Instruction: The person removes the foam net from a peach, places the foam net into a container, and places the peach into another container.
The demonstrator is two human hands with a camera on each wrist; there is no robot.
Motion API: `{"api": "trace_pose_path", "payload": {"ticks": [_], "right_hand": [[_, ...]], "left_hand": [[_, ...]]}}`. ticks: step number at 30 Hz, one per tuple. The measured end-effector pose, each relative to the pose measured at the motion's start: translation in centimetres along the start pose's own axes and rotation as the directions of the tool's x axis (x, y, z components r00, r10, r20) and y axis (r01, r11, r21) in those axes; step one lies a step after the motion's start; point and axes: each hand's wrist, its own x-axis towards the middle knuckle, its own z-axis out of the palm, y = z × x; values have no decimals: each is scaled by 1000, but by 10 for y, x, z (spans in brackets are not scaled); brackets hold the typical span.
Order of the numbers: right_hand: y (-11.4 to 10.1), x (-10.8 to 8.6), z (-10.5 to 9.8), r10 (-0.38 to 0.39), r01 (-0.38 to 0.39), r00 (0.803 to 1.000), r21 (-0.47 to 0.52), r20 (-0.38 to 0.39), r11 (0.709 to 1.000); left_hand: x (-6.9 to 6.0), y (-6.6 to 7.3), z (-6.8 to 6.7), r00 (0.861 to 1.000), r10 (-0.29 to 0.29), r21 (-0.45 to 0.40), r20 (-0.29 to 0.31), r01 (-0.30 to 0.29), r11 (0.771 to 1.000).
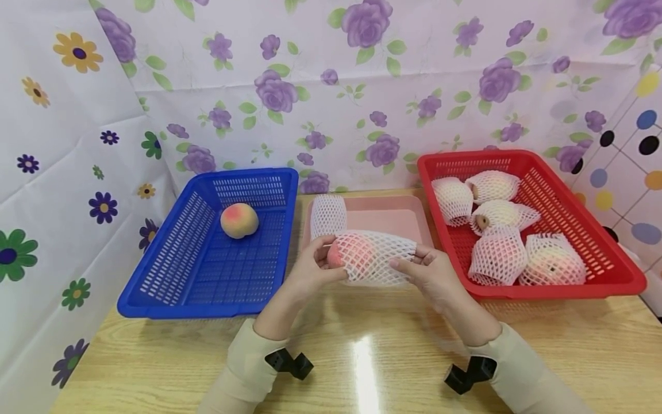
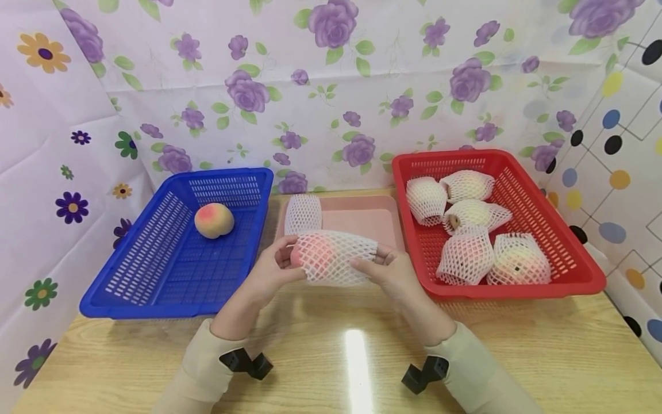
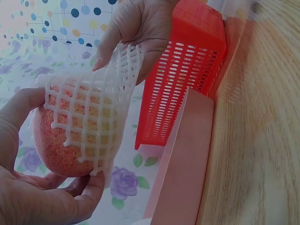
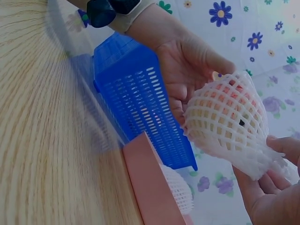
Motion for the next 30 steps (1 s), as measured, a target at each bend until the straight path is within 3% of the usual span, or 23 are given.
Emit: {"api": "trace_pose_path", "payload": {"ticks": [13,21,30], "right_hand": [[-4,-2,-6,43,-48,997,-74,-69,996],[-7,-8,-8,47,-47,999,-27,4,999],[-13,-8,-15,13,-5,999,-198,38,980]], "left_hand": [[-9,2,-6,1000,-13,51,-23,14,999],[-17,4,-7,999,-33,94,-38,37,995],[-23,7,-7,998,-24,108,-64,31,994]]}}
